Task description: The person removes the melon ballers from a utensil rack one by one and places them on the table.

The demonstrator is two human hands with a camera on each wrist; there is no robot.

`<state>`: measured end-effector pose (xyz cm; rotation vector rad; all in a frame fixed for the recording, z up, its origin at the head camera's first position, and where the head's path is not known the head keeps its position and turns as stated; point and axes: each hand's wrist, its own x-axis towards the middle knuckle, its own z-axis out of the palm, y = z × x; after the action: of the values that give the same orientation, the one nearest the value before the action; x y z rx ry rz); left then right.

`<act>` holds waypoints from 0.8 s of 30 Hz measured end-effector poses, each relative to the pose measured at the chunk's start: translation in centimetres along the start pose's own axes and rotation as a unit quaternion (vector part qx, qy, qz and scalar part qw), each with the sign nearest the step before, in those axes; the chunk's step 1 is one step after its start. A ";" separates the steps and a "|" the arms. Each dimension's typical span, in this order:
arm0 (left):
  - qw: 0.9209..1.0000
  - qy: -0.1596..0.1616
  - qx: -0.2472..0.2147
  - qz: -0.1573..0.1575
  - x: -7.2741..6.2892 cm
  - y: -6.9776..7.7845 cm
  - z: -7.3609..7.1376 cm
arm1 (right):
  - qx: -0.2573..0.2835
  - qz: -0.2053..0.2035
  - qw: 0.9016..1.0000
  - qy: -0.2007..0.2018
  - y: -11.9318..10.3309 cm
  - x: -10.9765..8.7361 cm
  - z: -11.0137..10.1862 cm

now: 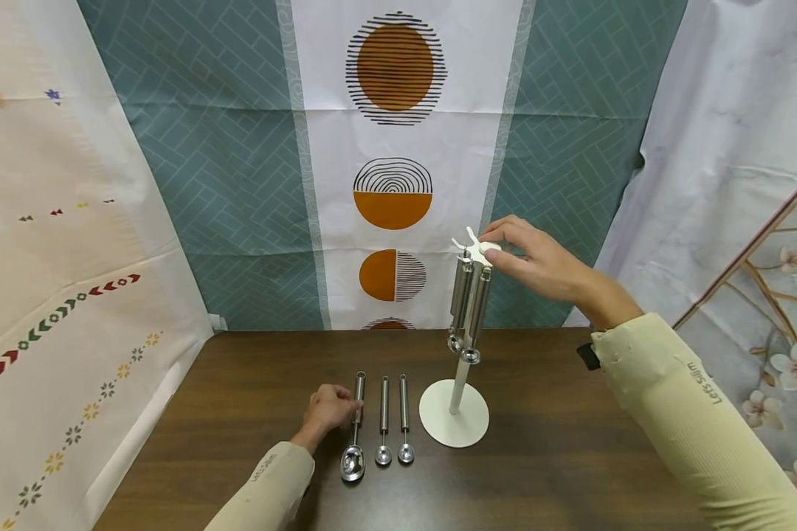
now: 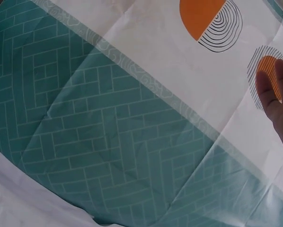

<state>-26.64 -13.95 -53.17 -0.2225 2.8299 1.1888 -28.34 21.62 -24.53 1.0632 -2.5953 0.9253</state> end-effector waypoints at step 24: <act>0.982 -0.065 -0.117 0.134 -1.1 12.2 -4.3 | -0.004 0.007 1.000 0.018 0.1 -0.2 0.5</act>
<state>-27.53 -8.48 -41.40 0.2282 2.6643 1.5276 -28.22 21.48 -24.99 1.0168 -2.5782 0.9292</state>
